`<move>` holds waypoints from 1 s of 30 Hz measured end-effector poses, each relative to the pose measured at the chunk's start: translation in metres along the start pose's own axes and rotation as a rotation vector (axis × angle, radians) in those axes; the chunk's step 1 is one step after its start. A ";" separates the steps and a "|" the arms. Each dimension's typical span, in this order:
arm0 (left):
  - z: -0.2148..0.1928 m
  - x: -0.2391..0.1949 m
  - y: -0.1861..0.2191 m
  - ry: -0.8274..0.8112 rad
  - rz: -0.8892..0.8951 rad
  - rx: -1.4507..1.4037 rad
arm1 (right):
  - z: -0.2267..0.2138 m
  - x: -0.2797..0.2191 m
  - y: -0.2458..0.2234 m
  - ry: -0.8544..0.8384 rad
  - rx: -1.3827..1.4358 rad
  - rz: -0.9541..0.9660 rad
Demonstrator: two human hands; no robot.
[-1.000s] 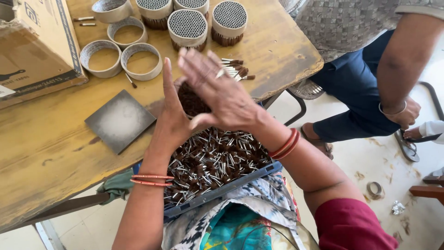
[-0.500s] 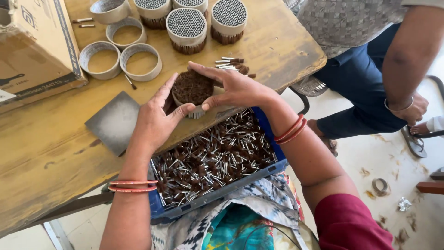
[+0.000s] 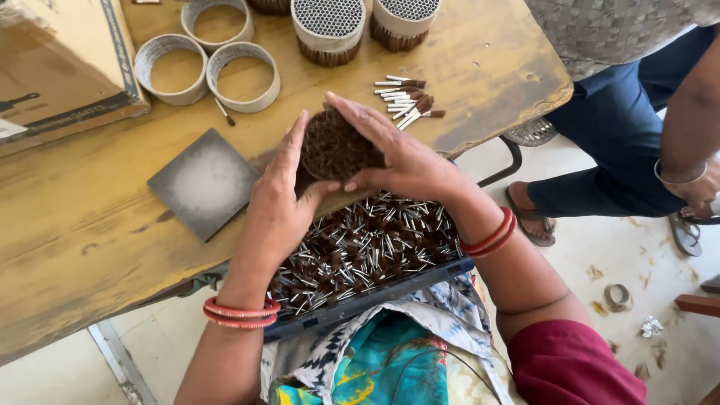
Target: The person takes tufts of brown bristles from a blue bin, presses them into metal ferrules, and dips the bristle ends into a white powder in a small bowl. The person then places the assembled brushes bristle-up into a round holder on the workbench and handles small white brush handles laid on the table.
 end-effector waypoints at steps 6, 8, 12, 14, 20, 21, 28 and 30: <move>-0.043 0.023 -0.020 -0.271 -0.320 0.147 | 0.008 -0.011 0.046 0.216 0.182 -0.041; -0.044 0.031 -0.033 -0.250 -0.320 0.111 | 0.008 -0.006 0.033 0.172 0.175 -0.043; -0.046 0.056 -0.051 -0.294 0.068 0.133 | 0.000 0.006 0.021 0.069 0.217 0.065; -0.051 0.065 -0.039 -0.381 -0.034 0.155 | -0.011 0.005 0.002 0.032 0.217 0.255; -0.047 0.072 -0.036 -0.523 -0.225 0.174 | -0.021 0.004 0.016 -0.044 0.103 0.118; -0.045 0.070 -0.037 -0.535 -0.202 0.132 | -0.020 0.004 0.023 -0.034 -0.118 -0.137; -0.034 0.064 -0.029 -0.577 -0.106 0.133 | -0.028 0.018 -0.010 -0.180 -0.169 0.095; -0.030 0.056 -0.023 -0.547 -0.016 0.148 | -0.024 0.014 -0.014 -0.177 -0.123 0.045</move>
Point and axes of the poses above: each hand's wrist, its own x-axis towards the middle knuckle, its own z-axis out of the palm, y = z × x, the point moved 1 cm from there along x, towards the middle knuckle, and after that the axes turned 13 degrees about -y, right-handed, at the moved point
